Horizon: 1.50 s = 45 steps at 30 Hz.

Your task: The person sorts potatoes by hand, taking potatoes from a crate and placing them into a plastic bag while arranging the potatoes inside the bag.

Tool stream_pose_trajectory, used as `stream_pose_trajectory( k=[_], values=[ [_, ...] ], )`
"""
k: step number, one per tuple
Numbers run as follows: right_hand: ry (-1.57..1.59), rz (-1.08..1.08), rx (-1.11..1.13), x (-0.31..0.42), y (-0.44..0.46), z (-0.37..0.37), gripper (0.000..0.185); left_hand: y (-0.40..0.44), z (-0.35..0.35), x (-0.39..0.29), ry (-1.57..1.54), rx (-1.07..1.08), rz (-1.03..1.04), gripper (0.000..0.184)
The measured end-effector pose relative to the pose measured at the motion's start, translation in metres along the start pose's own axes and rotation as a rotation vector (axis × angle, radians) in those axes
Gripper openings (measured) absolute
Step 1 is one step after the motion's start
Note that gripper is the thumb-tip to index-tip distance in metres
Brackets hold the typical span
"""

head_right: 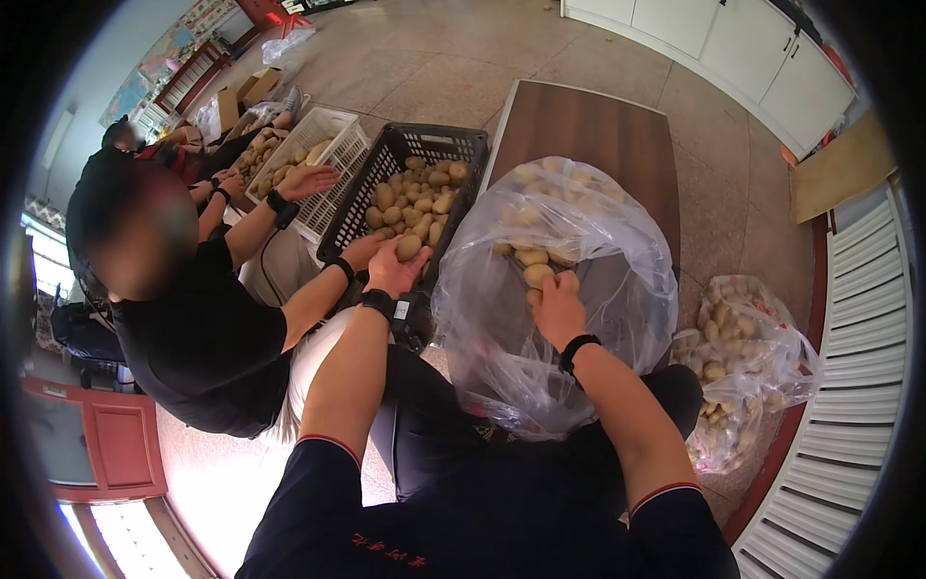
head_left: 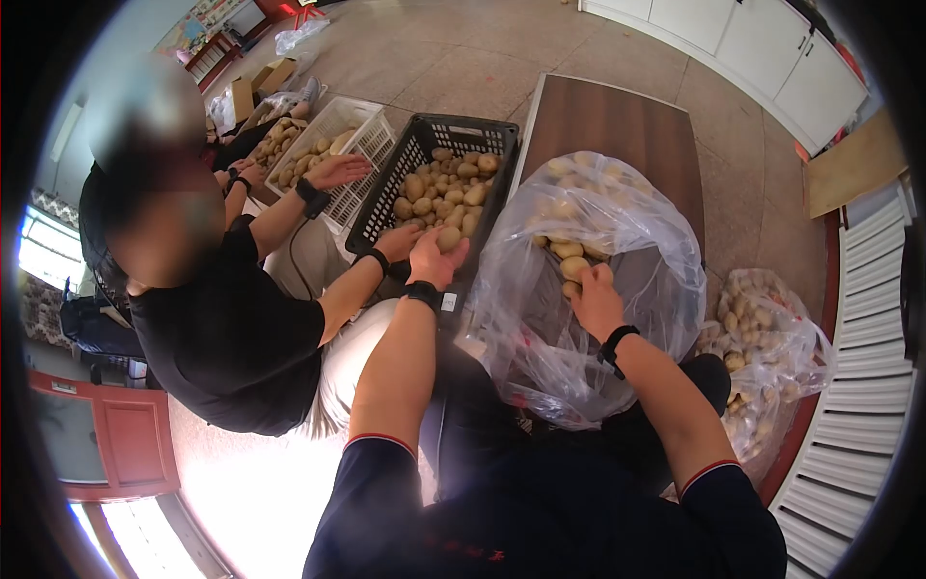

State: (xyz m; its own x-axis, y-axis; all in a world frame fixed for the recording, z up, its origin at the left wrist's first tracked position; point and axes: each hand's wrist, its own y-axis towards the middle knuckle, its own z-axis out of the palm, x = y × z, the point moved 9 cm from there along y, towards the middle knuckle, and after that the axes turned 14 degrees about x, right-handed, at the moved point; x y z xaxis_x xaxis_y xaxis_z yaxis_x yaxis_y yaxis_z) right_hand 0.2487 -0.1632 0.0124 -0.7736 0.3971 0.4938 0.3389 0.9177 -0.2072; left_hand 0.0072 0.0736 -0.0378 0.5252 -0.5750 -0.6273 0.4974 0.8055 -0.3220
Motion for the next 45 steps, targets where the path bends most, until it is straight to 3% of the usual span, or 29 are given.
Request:
stream_pose_trajectory(
  k=[14,16,23,26,28,34,41,45],
  values=[
    [-0.021,-0.06,0.012,0.012,0.006,0.0,0.037,0.008,-0.034,-0.001,-0.01,-0.14,0.027,0.04],
    [-0.034,-0.084,0.066,0.012,0.014,0.01,0.051,0.007,-0.036,-0.003,0.012,-0.156,0.047,0.041],
    [-0.266,-0.073,0.194,0.024,0.01,0.023,0.062,0.012,-0.046,-0.002,0.056,-0.186,0.022,0.047],
    [-0.289,-0.087,0.152,0.027,0.002,0.024,0.064,0.012,-0.04,-0.001,0.08,-0.167,0.001,0.047],
    [-0.312,-0.155,0.04,0.035,-0.008,0.017,0.053,0.008,-0.026,0.0,0.078,-0.148,-0.003,0.047],
    [-0.33,-0.139,0.15,0.033,-0.016,0.026,0.063,-0.008,0.01,0.001,0.226,-0.107,-0.037,0.042],
    [-0.336,-0.182,0.131,0.034,-0.026,0.025,0.068,-0.024,0.05,0.006,0.405,0.006,-0.092,0.04],
    [-0.268,-0.172,0.059,0.028,-0.029,0.021,0.056,-0.028,0.063,0.012,0.46,0.023,-0.102,0.039]
  ],
)
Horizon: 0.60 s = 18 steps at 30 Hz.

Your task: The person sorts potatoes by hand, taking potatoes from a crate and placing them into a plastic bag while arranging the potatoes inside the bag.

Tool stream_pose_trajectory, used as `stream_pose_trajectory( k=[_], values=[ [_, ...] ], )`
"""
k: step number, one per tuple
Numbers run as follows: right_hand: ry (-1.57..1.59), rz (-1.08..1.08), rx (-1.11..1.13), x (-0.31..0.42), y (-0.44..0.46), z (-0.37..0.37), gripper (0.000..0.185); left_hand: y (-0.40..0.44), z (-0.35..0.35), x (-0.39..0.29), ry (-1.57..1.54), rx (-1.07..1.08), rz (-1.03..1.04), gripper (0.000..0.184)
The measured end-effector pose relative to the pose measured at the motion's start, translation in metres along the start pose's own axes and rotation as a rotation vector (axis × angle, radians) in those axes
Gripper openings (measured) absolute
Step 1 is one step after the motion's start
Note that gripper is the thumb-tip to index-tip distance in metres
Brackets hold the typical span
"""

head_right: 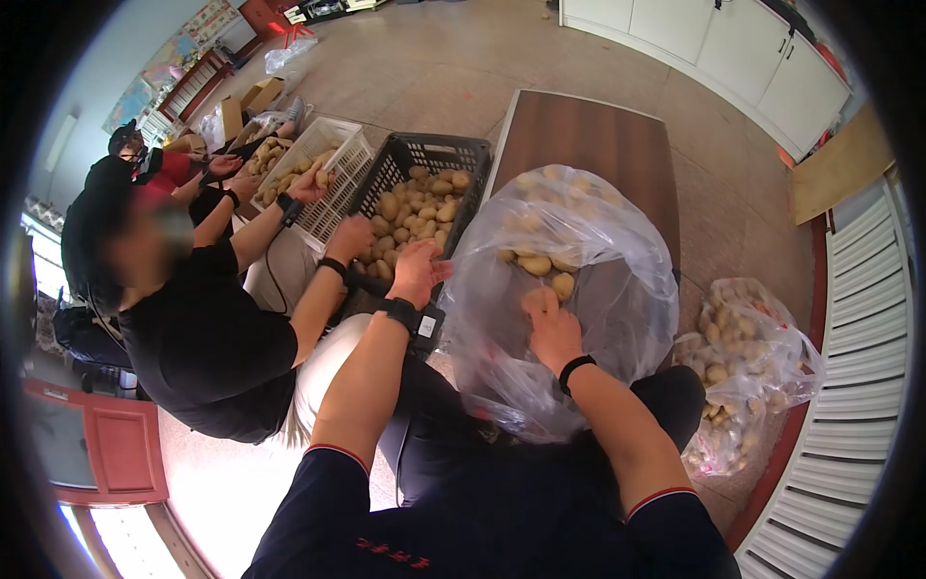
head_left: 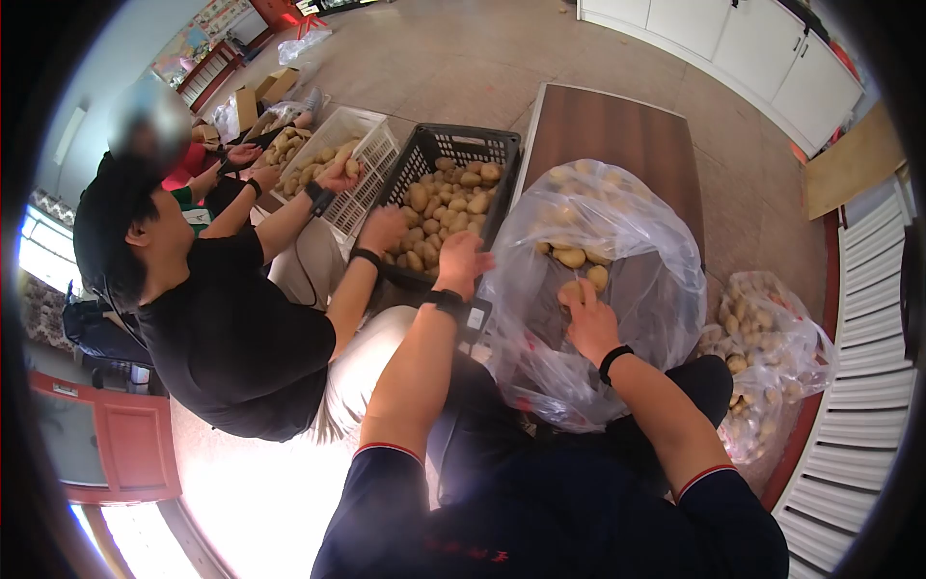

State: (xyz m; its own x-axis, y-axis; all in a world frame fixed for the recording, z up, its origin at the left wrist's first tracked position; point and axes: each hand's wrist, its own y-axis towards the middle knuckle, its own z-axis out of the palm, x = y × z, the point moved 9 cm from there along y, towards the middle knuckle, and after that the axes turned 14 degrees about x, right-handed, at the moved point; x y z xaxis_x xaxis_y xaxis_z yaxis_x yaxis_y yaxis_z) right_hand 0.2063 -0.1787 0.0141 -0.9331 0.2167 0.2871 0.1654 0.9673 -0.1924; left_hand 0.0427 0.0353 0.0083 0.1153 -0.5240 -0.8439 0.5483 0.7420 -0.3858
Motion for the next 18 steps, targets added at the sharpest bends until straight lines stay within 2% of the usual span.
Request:
stream_pose_trajectory(
  k=[1,2,4,5,7,10,16,18],
  values=[
    [0.037,0.024,-0.067,-0.006,-0.001,-0.001,0.048,-0.001,0.003,-0.001,0.003,-0.002,0.003,0.039],
    [0.038,0.021,-0.07,-0.009,0.0,0.005,0.048,-0.002,0.007,-0.001,0.033,0.016,-0.002,0.038],
    [0.076,0.031,-0.228,-0.016,-0.004,-0.001,0.033,-0.003,0.013,-0.003,0.064,0.033,-0.006,0.038],
    [0.076,0.032,-0.23,-0.019,-0.004,0.003,0.033,-0.004,0.016,-0.003,0.063,0.044,-0.004,0.037],
    [0.045,0.08,-0.092,-0.024,0.0,0.015,0.025,-0.004,0.021,-0.003,0.062,0.056,0.0,0.037],
    [0.005,-0.002,-0.074,-0.019,-0.004,0.017,0.032,-0.005,0.024,-0.003,0.074,0.055,0.012,0.036],
    [-0.075,-0.007,0.044,-0.014,-0.004,0.02,0.029,-0.005,0.036,0.002,0.116,0.123,-0.015,0.036],
    [-0.01,-0.015,-0.042,-0.012,-0.004,0.009,0.028,-0.006,0.042,0.007,0.169,0.155,-0.061,0.035]
  ],
)
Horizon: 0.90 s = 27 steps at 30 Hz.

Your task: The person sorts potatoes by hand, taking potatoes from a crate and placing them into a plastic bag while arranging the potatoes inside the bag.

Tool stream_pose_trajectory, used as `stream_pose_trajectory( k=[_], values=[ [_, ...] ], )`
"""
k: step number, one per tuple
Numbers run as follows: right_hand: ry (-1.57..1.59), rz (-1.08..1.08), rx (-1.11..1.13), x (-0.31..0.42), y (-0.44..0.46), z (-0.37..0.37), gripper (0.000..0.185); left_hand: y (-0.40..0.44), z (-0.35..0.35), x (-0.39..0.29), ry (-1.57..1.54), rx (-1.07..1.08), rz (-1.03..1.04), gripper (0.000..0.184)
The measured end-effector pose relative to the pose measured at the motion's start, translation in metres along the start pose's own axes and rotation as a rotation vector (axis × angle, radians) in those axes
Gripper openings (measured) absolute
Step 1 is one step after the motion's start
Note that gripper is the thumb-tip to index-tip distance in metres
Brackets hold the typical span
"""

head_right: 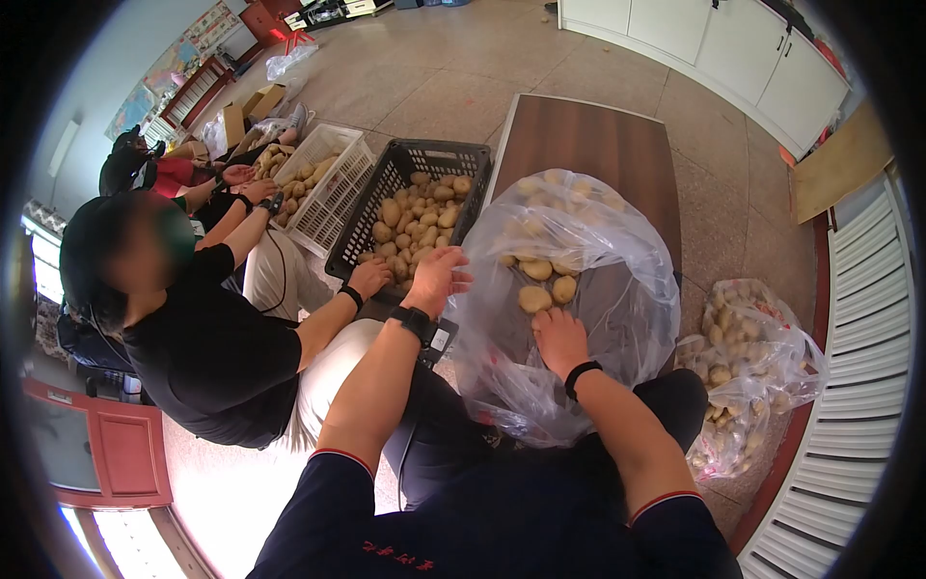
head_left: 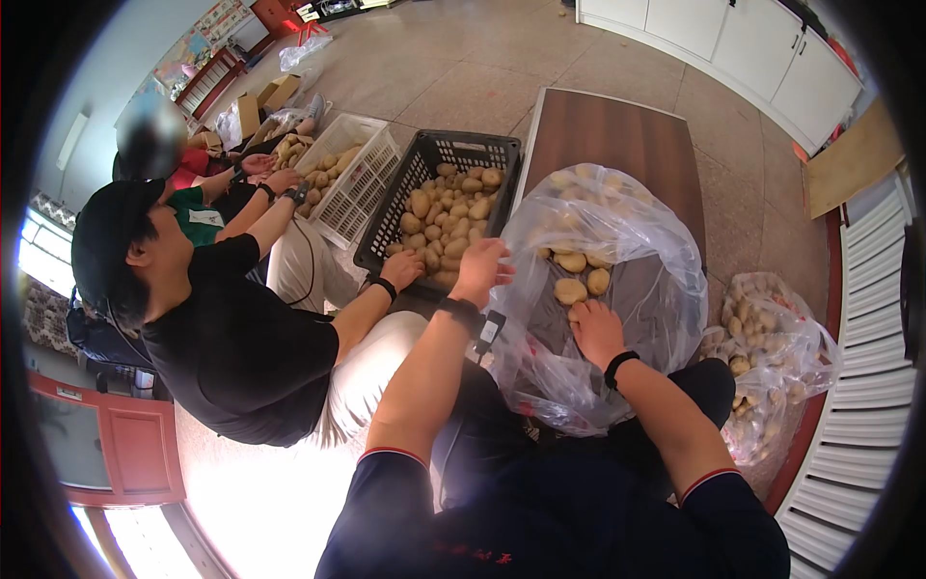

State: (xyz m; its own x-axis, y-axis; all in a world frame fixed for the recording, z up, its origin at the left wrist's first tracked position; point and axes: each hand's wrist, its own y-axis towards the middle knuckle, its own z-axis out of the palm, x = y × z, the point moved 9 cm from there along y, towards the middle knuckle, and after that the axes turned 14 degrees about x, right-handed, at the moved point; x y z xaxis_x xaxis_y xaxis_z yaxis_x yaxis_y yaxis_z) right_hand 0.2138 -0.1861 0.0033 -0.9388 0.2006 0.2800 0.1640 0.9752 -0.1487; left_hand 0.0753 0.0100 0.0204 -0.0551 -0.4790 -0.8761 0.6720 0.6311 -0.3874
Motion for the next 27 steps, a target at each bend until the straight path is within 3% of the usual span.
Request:
stream_pose_trajectory(
  k=[5,7,10,16,19,23,27],
  values=[
    [0.252,0.036,-0.103,0.002,0.011,-0.027,0.025,-0.001,0.017,0.002,0.153,0.11,-0.06,0.035],
    [0.572,0.003,-0.072,0.004,0.019,-0.033,0.032,-0.003,0.025,0.002,0.207,0.144,-0.086,0.035],
    [0.733,-0.054,-0.063,0.016,0.031,-0.045,0.036,-0.008,0.038,0.001,0.289,0.216,-0.144,0.036],
    [0.767,-0.227,-0.112,0.044,0.042,-0.053,0.035,-0.021,0.065,0.008,0.165,0.388,-0.24,0.038],
    [0.79,-0.263,-0.157,0.05,0.042,-0.056,0.034,-0.015,0.071,0.013,0.13,0.463,-0.214,0.03],
    [0.904,-0.142,-0.029,0.046,0.041,-0.06,0.035,-0.014,0.066,0.009,0.042,0.466,-0.177,0.025],
    [0.575,-0.131,-0.174,0.029,0.042,-0.059,0.034,-0.008,0.047,-0.001,-0.092,0.408,-0.092,0.022]
  ],
)
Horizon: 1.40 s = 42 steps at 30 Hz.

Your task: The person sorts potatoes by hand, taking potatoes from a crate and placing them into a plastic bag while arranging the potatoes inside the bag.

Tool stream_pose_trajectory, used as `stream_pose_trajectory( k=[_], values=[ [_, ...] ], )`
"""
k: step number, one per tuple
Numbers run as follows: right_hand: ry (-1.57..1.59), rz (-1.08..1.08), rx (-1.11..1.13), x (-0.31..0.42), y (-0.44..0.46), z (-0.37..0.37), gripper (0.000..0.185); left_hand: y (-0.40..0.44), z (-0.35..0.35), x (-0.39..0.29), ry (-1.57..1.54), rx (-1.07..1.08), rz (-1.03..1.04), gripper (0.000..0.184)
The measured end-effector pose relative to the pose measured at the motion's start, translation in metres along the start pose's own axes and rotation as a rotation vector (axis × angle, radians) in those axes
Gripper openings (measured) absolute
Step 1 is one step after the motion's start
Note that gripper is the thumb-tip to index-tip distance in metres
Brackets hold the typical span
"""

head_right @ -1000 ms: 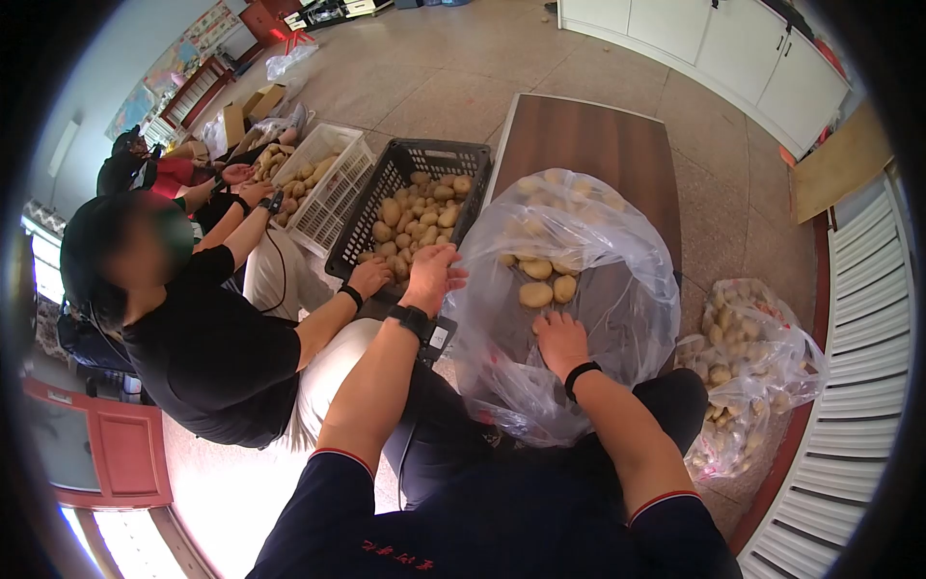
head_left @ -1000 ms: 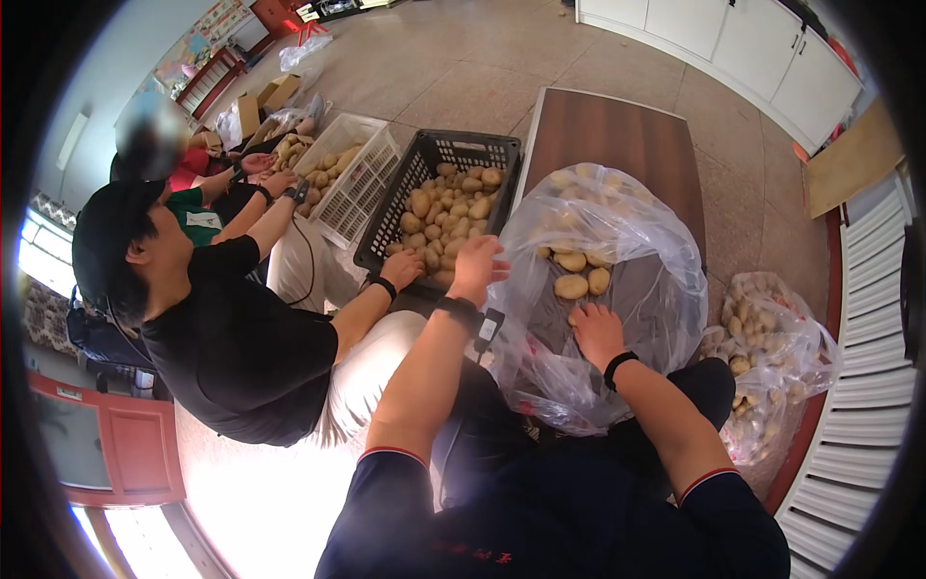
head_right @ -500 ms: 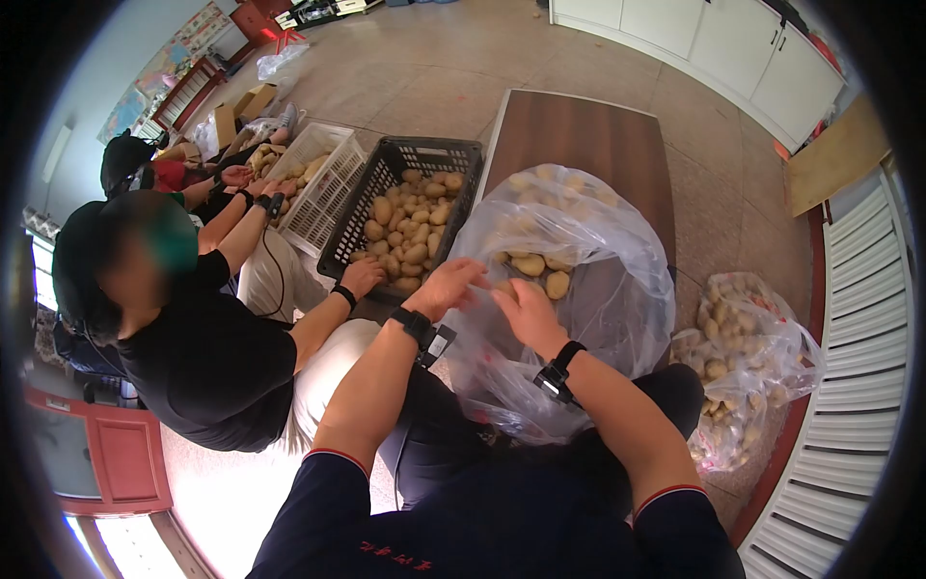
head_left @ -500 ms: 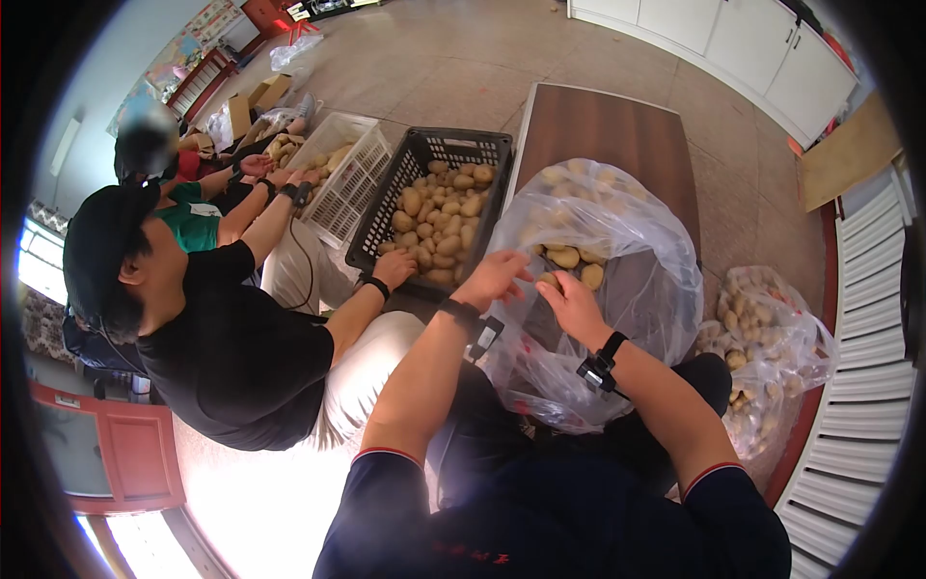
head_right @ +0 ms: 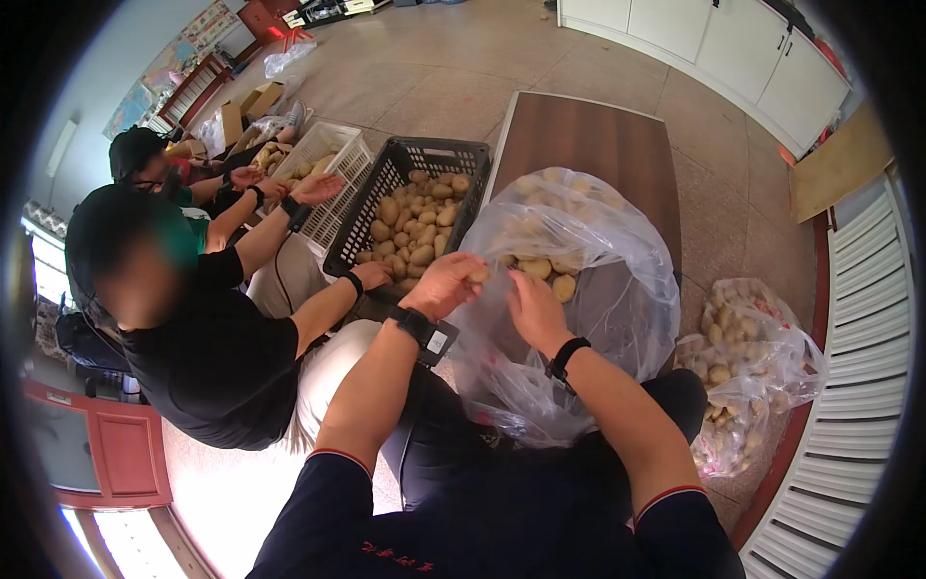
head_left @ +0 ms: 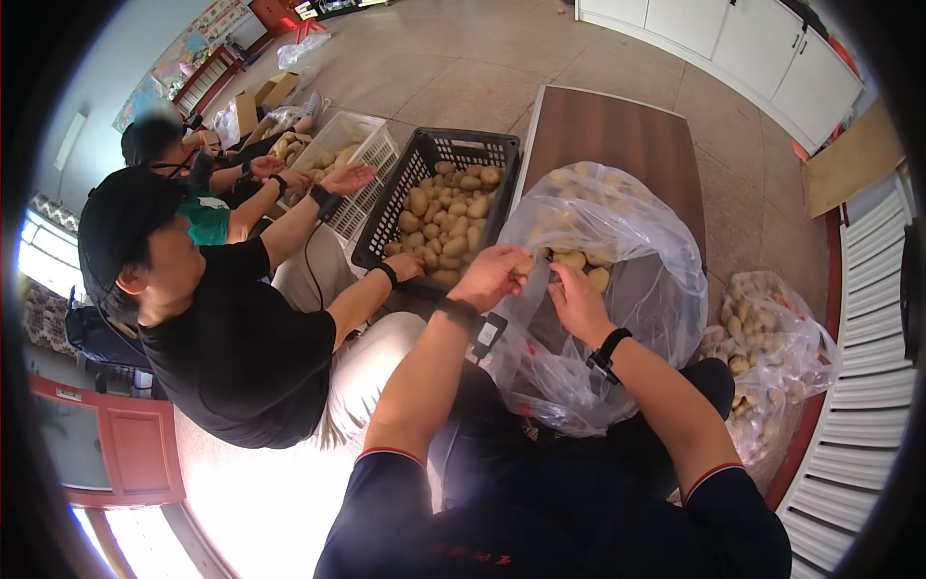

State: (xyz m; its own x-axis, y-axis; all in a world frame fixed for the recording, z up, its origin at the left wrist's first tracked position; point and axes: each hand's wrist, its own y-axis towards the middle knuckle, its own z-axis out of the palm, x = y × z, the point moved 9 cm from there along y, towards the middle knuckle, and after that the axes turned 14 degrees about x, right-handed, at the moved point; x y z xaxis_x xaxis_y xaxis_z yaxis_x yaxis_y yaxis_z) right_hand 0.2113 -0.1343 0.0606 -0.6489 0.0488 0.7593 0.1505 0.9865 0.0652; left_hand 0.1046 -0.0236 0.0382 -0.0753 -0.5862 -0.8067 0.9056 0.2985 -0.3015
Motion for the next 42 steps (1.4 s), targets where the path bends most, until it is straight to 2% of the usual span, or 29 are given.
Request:
stream_pose_trajectory(
  k=[1,6,10,12,13,14,16,17,19,22,23,25,27,31,34,35,37,40,42],
  values=[
    [-0.17,0.0,0.005,-0.003,-0.001,0.001,0.035,0.001,-0.005,0.0,0.0,0.0,0.0,0.022],
    [-0.394,-0.035,0.076,-0.022,-0.009,0.015,0.037,-0.006,-0.045,-0.009,-0.2,-0.174,0.193,0.018],
    [-0.523,-0.031,0.104,-0.026,-0.013,0.023,0.034,-0.011,-0.086,0.001,-0.323,-0.335,0.243,0.017],
    [-0.534,-0.013,0.111,-0.026,-0.015,0.023,0.032,-0.017,-0.111,0.012,-0.479,-0.477,0.274,0.033],
    [-0.545,0.004,0.119,-0.026,-0.015,0.023,0.03,-0.016,-0.125,0.02,-0.479,-0.477,0.274,0.033],
    [-0.545,0.004,0.119,-0.025,-0.016,0.023,0.03,-0.018,-0.144,0.014,-0.104,-0.491,0.307,0.036],
    [-0.563,0.045,0.179,-0.029,-0.017,0.027,0.028,-0.02,-0.166,0.01,0.269,-0.493,0.332,0.04],
    [-0.563,0.045,0.179,-0.029,-0.018,0.027,0.028,-0.023,-0.181,0.013,0.357,-0.552,0.31,0.043],
    [-0.565,0.098,0.254,-0.037,-0.021,0.031,0.046,-0.026,-0.198,0.016,0.446,-0.61,0.288,0.047],
    [-0.567,0.117,0.272,-0.04,-0.026,0.035,0.048,-0.032,-0.199,0.01,0.511,-0.647,0.302,0.041],
    [-0.567,0.117,0.272,-0.04,-0.028,0.036,0.048,-0.033,-0.207,0.021,-0.01,-0.634,0.405,0.04],
    [-0.526,0.084,0.183,-0.034,-0.032,0.031,0.034,-0.03,-0.202,0.031,-0.534,-0.59,0.492,0.039],
    [-0.536,0.067,0.183,-0.032,-0.035,0.032,0.034,-0.032,-0.202,0.032,-0.576,-0.639,0.491,0.039],
    [-0.543,0.057,0.199,-0.03,-0.041,0.033,0.035,-0.035,-0.201,0.026,-0.53,-0.6,0.536,0.042],
    [-0.522,0.039,0.189,-0.028,-0.044,0.032,0.036,-0.039,-0.228,0.048,-0.601,-0.724,0.526,0.037],
    [-0.521,0.034,0.187,-0.028,-0.044,0.032,0.036,-0.038,-0.255,0.033,0.335,-0.753,0.478,0.033],
    [-0.525,0.072,0.217,-0.031,-0.045,0.034,0.036,-0.023,-0.233,0.023,1.267,-0.68,0.357,0.03],
    [-0.532,0.089,0.211,-0.032,-0.047,0.034,0.035,-0.025,-0.229,0.018,1.13,-0.749,0.466,0.024],
    [-0.525,0.099,0.226,-0.031,-0.048,0.033,0.034,-0.026,-0.189,0.005,1.196,-0.497,0.661,0.028]
  ],
)
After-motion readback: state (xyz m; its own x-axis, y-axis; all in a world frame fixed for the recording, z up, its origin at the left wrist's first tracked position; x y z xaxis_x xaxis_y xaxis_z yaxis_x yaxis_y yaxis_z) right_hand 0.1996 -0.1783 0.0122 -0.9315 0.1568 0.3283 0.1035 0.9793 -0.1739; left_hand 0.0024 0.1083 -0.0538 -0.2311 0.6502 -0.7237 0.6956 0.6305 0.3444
